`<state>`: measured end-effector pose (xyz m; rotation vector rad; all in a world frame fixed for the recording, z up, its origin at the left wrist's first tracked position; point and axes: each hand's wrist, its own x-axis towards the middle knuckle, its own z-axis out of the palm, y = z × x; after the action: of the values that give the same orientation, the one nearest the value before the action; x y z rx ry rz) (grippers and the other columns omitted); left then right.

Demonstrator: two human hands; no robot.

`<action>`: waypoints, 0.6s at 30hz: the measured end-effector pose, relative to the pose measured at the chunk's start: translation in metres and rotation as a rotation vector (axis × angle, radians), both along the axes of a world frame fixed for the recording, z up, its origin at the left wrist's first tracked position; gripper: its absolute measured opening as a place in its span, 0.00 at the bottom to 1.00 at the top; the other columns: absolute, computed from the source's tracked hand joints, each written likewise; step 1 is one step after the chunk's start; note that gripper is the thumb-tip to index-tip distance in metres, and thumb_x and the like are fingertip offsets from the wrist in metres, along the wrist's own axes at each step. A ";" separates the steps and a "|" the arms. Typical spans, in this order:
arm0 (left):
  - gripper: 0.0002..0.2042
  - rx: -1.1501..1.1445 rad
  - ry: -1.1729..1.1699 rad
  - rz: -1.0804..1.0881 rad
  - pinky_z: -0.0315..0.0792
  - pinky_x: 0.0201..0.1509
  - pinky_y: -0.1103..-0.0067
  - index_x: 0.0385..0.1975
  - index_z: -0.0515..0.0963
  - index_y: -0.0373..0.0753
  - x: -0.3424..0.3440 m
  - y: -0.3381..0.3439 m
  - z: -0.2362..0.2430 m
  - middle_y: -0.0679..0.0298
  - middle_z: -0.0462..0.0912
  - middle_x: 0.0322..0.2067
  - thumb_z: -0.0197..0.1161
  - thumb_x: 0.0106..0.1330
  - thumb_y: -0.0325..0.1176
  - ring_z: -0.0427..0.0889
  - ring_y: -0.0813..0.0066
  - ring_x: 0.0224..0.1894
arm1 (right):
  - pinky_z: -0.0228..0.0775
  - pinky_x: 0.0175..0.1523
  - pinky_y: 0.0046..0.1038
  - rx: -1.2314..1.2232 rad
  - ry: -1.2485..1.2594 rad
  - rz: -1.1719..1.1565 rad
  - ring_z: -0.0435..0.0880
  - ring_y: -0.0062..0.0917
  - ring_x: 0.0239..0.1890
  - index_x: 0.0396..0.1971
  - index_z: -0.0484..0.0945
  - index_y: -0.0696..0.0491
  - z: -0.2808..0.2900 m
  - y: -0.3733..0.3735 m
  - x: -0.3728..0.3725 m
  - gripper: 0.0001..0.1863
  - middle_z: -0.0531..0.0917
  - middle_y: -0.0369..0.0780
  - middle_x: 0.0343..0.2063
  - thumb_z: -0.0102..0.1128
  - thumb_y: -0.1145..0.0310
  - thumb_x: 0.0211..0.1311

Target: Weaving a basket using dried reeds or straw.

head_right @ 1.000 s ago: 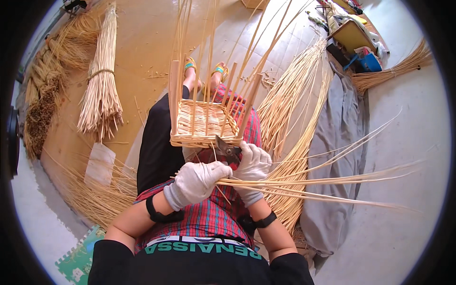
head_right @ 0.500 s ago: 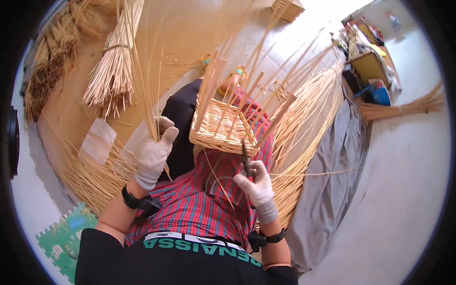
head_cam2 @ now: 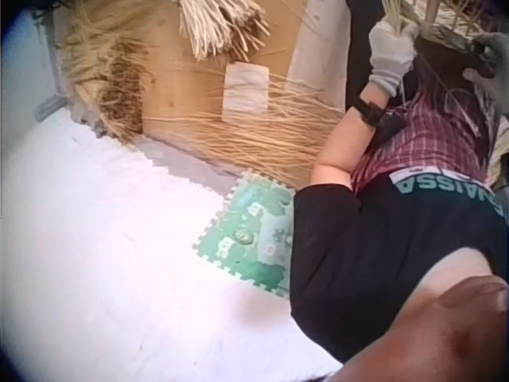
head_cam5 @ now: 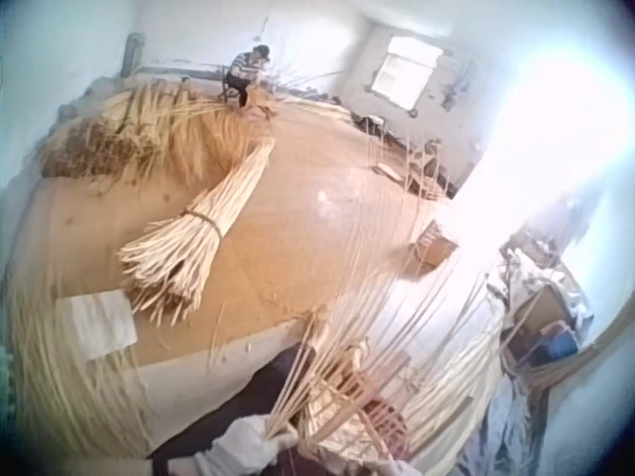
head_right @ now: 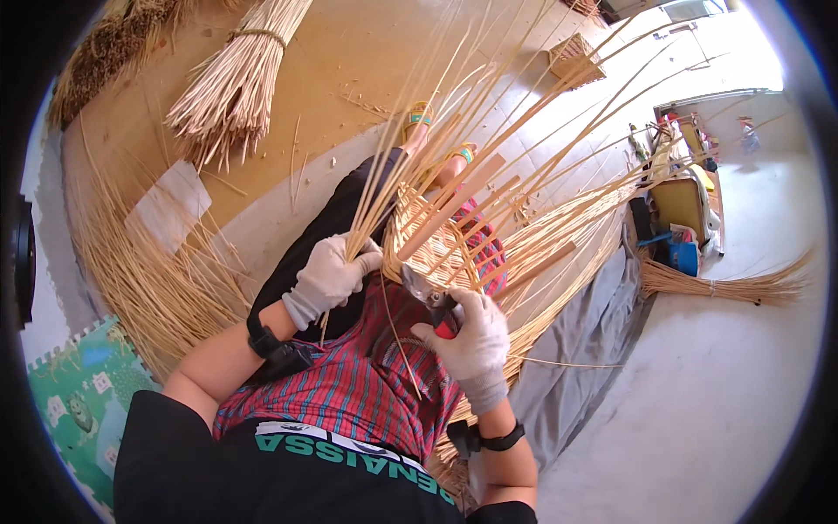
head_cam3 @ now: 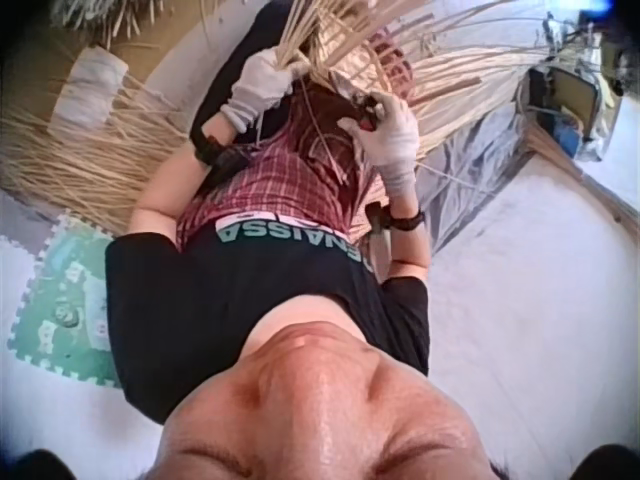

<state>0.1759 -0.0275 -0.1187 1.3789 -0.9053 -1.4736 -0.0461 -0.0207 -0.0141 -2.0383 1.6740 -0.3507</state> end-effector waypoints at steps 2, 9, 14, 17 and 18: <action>0.10 0.157 0.121 -0.039 0.65 0.14 0.84 0.36 0.78 0.37 0.003 -0.005 0.005 0.67 0.80 0.23 0.62 0.71 0.37 0.73 0.84 0.15 | 0.70 0.46 0.37 -0.289 0.511 0.300 0.80 0.36 0.40 0.46 0.78 0.50 0.017 -0.015 0.002 0.35 0.80 0.39 0.34 0.82 0.55 0.33; 0.11 0.155 0.230 -0.003 0.69 0.10 0.85 0.43 0.75 0.35 0.007 -0.005 -0.014 0.60 0.85 0.39 0.55 0.74 0.37 0.78 0.82 0.16 | 0.70 0.40 0.35 -0.360 0.902 0.695 0.80 0.29 0.36 0.42 0.74 0.50 0.051 -0.042 0.053 0.19 0.77 0.37 0.31 0.66 0.63 0.50; 0.10 0.109 0.267 -0.005 0.69 0.10 0.84 0.43 0.75 0.35 0.007 -0.003 -0.018 0.59 0.85 0.40 0.54 0.75 0.36 0.79 0.80 0.17 | 0.69 0.37 0.33 -0.399 1.141 0.743 0.81 0.29 0.35 0.38 0.74 0.51 0.053 -0.040 0.082 0.09 0.78 0.38 0.29 0.56 0.69 0.58; 0.10 0.109 0.279 0.006 0.69 0.10 0.85 0.43 0.75 0.35 0.009 -0.002 -0.019 0.59 0.85 0.39 0.54 0.75 0.37 0.79 0.80 0.17 | 0.69 0.35 0.33 -0.291 1.200 0.709 0.80 0.29 0.34 0.38 0.75 0.51 0.048 -0.038 0.092 0.09 0.78 0.38 0.29 0.57 0.70 0.57; 0.10 0.107 0.279 0.003 0.69 0.10 0.85 0.43 0.75 0.35 0.009 -0.002 -0.019 0.59 0.85 0.39 0.54 0.75 0.37 0.79 0.80 0.17 | 0.72 0.34 0.32 -0.337 1.247 0.715 0.83 0.28 0.34 0.37 0.76 0.51 0.047 -0.037 0.094 0.07 0.79 0.37 0.27 0.57 0.70 0.58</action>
<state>0.1850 -0.0296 -0.1377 1.2093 -0.6552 -1.6824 0.0476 -0.0574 0.0326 -3.2180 1.2186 1.1685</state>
